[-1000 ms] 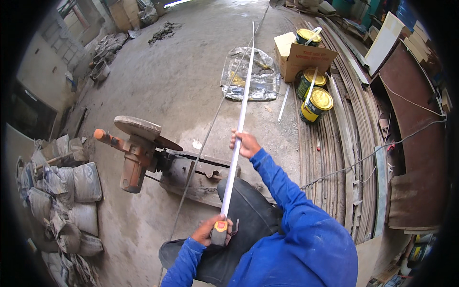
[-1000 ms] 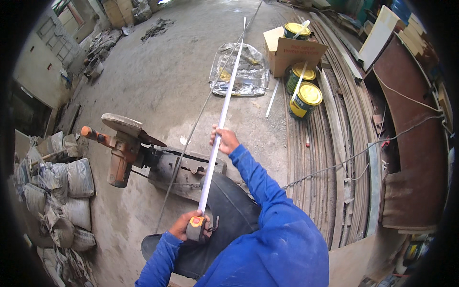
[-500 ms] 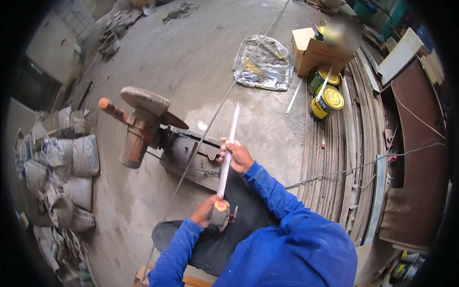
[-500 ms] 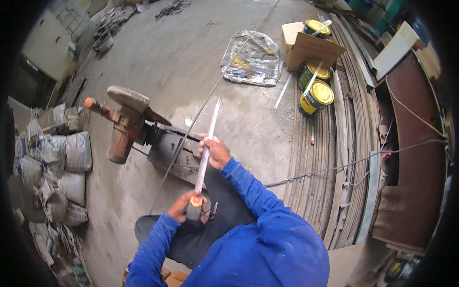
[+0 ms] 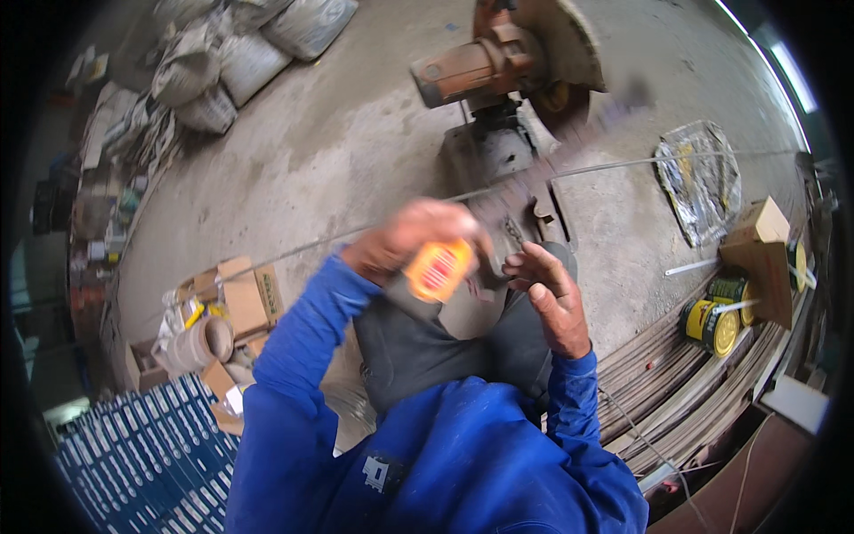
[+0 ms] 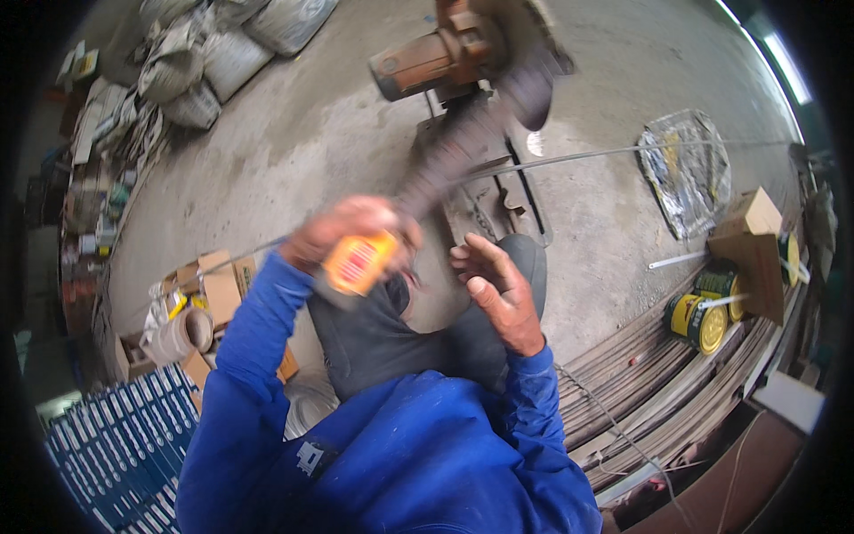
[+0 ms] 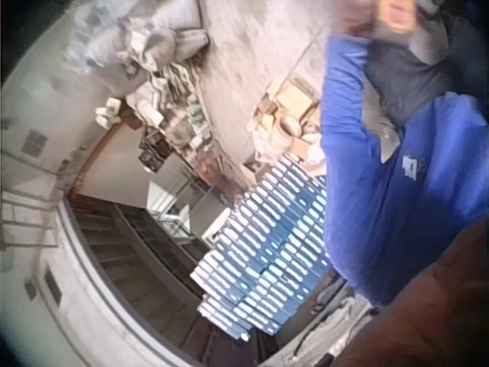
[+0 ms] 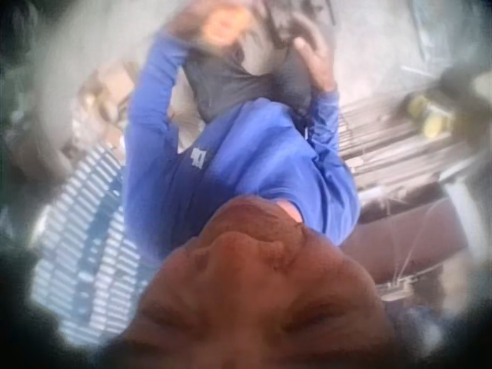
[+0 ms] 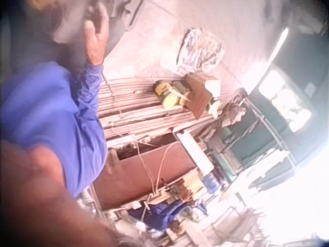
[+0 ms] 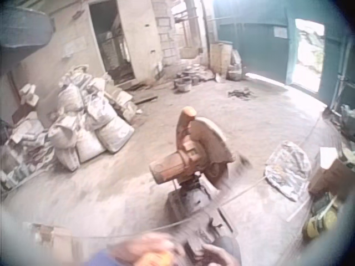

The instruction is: The person measures a long metal rod with a tape measure, marks it, and cuts it using a chop saw. After cutting, the person carries the cut rod through the workshop and into an adjacent room.

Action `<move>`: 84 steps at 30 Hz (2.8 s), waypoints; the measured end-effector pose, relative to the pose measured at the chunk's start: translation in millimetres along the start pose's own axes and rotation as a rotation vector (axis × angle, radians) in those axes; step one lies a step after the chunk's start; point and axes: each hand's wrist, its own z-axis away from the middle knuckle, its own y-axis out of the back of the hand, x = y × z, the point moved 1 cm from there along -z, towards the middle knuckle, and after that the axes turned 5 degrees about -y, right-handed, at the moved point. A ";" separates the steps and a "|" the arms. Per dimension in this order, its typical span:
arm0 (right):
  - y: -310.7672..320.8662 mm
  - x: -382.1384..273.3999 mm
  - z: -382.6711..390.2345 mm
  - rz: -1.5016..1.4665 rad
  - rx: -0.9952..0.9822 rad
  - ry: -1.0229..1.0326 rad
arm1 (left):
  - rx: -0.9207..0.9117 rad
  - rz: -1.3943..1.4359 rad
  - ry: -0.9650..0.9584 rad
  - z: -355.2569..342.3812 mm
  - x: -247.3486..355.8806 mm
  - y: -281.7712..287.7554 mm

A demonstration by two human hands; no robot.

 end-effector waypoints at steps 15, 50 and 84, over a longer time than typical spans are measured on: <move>42.3 17.9 -26.1 0.106 0.248 -0.208 | 1.038 -0.043 0.070 171.0 -260.0 159.6; 62.0 142.3 -97.7 0.635 0.111 -0.299 | 0.900 -1.546 -0.003 66.6 -188.9 207.2; 227.0 291.1 -30.0 -0.075 0.938 -0.684 | 0.157 -0.308 0.270 7.3 -265.1 184.3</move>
